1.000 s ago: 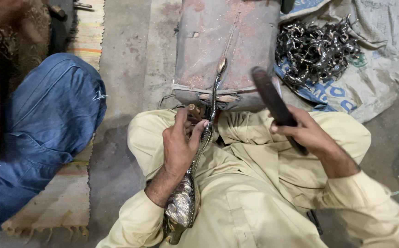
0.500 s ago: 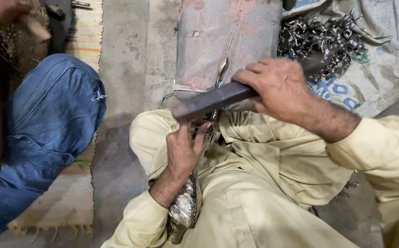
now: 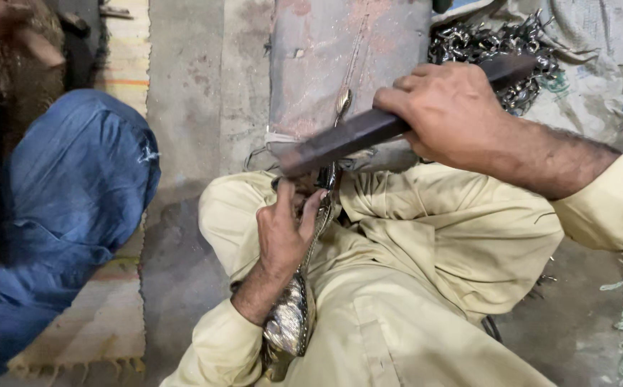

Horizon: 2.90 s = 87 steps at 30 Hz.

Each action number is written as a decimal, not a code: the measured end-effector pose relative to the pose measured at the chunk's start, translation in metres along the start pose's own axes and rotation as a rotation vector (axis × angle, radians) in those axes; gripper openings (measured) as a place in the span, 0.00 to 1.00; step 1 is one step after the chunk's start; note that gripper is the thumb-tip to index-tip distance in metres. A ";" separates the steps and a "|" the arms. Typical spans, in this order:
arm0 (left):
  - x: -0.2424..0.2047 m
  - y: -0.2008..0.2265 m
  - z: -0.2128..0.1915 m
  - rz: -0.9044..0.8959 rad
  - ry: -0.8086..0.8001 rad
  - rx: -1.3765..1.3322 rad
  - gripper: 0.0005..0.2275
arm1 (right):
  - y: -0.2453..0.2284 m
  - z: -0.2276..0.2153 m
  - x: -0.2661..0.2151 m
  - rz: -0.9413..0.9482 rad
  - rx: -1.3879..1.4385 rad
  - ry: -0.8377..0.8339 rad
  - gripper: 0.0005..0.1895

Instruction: The person holds a silver-colored metal object shaped like a bird and uses a hammer to strike it repeatedly while it rests on a padded block. The person adjusts the object's position occasionally to work on different sections.

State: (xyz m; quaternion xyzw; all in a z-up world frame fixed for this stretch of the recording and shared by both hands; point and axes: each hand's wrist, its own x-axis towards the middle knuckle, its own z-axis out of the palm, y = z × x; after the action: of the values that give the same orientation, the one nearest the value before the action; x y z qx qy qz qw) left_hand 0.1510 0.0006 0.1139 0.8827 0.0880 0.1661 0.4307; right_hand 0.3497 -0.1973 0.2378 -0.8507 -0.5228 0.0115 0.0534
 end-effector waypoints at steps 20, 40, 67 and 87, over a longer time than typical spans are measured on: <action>0.002 0.000 -0.009 0.013 -0.046 0.002 0.11 | 0.008 0.024 0.002 -0.007 -0.001 0.023 0.20; 0.005 0.000 -0.012 0.045 -0.098 -0.030 0.12 | 0.011 0.035 -0.006 0.083 0.092 -0.034 0.18; -0.001 -0.011 -0.009 0.084 -0.113 0.024 0.16 | 0.003 0.035 -0.017 0.147 0.135 0.027 0.17; 0.001 -0.002 -0.015 0.171 -0.108 -0.013 0.17 | 0.010 0.051 -0.035 0.138 0.093 0.081 0.17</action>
State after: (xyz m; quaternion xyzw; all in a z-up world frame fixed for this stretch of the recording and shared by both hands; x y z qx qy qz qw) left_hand 0.1462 0.0133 0.1217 0.8918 -0.0123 0.1550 0.4248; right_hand 0.3390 -0.2295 0.1845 -0.8810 -0.4594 0.0050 0.1128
